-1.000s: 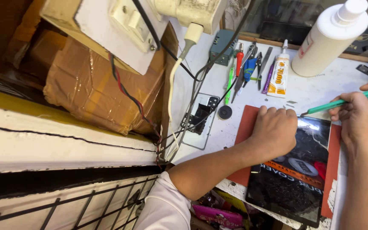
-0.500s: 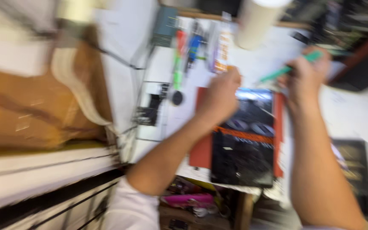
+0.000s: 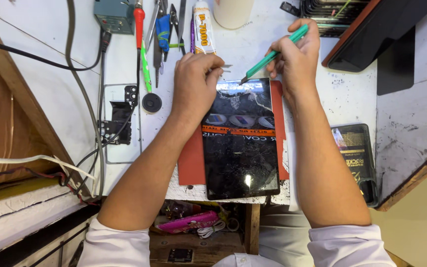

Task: The person uses a green utility knife and a thin tool to pry the screen away from the frame of a mobile device on a repair bench.

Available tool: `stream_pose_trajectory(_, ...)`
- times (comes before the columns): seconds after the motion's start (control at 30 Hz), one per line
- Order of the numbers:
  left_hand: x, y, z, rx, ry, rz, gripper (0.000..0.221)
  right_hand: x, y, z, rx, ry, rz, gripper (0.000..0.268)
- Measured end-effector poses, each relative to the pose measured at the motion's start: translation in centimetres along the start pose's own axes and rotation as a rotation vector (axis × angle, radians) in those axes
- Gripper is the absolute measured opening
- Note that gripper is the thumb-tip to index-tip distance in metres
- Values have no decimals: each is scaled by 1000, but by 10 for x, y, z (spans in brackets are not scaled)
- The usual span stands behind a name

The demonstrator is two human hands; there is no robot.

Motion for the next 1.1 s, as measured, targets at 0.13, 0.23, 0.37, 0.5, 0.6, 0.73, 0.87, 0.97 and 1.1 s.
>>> stream_pose_trajectory(0.13,1,2,2,10,-1,30,7,-3,2,-8,-4,72,5,36)
stream_pose_trajectory(0.23,0,-2,6,4,-41,-31,9,-4,1,-11,-17,112,17,36)
stream_pose_trajectory(0.37,-2,-12,10,24,-65,-101,13,-6,-4,-13,-45,142,-5,37)
stream_pose_trajectory(0.5,1,-3,2,36,47,27,7,-7,-5,-17,-65,193,21,39)
stream_pose_trajectory(0.6,-2,-8,2,16,51,-32,9,-8,-4,-18,-83,202,21,41)
stream_pose_trajectory(0.73,-2,-14,-15,-27,292,-17,32,-11,1,-20,-110,209,58,45)
stream_pose_trajectory(0.87,-9,-16,-21,1,447,47,41,-10,-1,-18,-165,223,70,41)
stream_pose_trajectory(0.97,-8,-12,-23,10,472,76,31,-8,-6,-15,-202,205,54,40)
stream_pose_trajectory(1.1,-11,-4,-27,-10,475,179,18,-6,-5,-15,-166,213,71,37)
Point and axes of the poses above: each hand's wrist, its own x-axis towards the middle knuckle, its own z-axis out of the back of the hand, y = z × x, the point moved 8 cm from there along x, towards the middle knuckle, and after that the axes turned 7 degrees about z, right-handed, at the moved point
